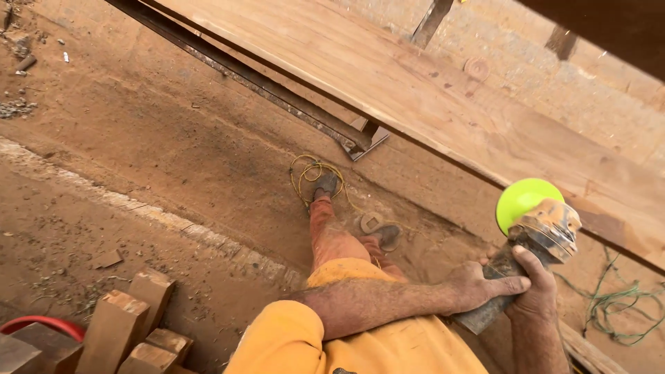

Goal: The person sands large wooden beams using a handheld angle grinder equipped with a sanding disc.

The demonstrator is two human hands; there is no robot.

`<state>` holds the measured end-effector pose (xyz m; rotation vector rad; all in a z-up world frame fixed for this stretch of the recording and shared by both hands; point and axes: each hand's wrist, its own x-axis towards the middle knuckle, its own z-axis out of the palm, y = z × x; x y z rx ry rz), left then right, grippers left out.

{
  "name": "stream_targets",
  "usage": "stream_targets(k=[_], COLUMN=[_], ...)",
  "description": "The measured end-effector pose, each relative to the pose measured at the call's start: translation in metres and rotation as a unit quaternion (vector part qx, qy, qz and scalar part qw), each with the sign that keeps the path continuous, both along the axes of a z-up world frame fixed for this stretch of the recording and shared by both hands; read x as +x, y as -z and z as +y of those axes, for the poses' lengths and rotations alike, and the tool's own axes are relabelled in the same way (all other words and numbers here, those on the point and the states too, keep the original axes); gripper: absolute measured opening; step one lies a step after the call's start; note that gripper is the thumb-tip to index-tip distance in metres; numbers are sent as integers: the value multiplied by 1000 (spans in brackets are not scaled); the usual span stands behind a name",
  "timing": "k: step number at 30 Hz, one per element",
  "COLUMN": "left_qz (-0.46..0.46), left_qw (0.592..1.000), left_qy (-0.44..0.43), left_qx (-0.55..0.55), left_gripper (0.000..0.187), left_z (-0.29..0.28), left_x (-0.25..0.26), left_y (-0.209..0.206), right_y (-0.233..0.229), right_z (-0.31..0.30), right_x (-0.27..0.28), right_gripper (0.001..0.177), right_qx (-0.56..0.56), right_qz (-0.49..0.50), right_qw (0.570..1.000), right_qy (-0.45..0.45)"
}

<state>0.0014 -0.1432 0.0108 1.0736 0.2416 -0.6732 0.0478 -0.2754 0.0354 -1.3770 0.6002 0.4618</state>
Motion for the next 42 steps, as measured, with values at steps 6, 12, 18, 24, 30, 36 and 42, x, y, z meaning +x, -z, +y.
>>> stream_targets(k=[6,12,18,24,30,36,42], left_qz=[45,96,157,126,38,17,33], left_qw=[996,965,929,944,990,996,995], left_qy=[-12,-235,-320,-288,-108,93,93], left_qx=[-74,-70,-101,-98,-84,4,20], left_gripper=[70,73,78,67,51,66,74], left_z=[59,216,291,204,53,-56,-68], left_x=[1,5,20,3,-24,-6,2], left_y=[9,1,-8,-3,12,-11,-2], right_y=[0,18,9,-6,-3,-3,-6], right_z=[71,254,357,253,73,-63,-67], right_x=[13,59,93,67,3,-42,-25], right_gripper=[57,63,57,58,57,59,56], right_qx=[9,189,96,57,109,99,131], right_qz=[3,-11,-15,25,6,-11,-34], right_qw=[1000,953,927,950,991,986,986], right_qy=[-16,-236,-362,-305,-71,132,102])
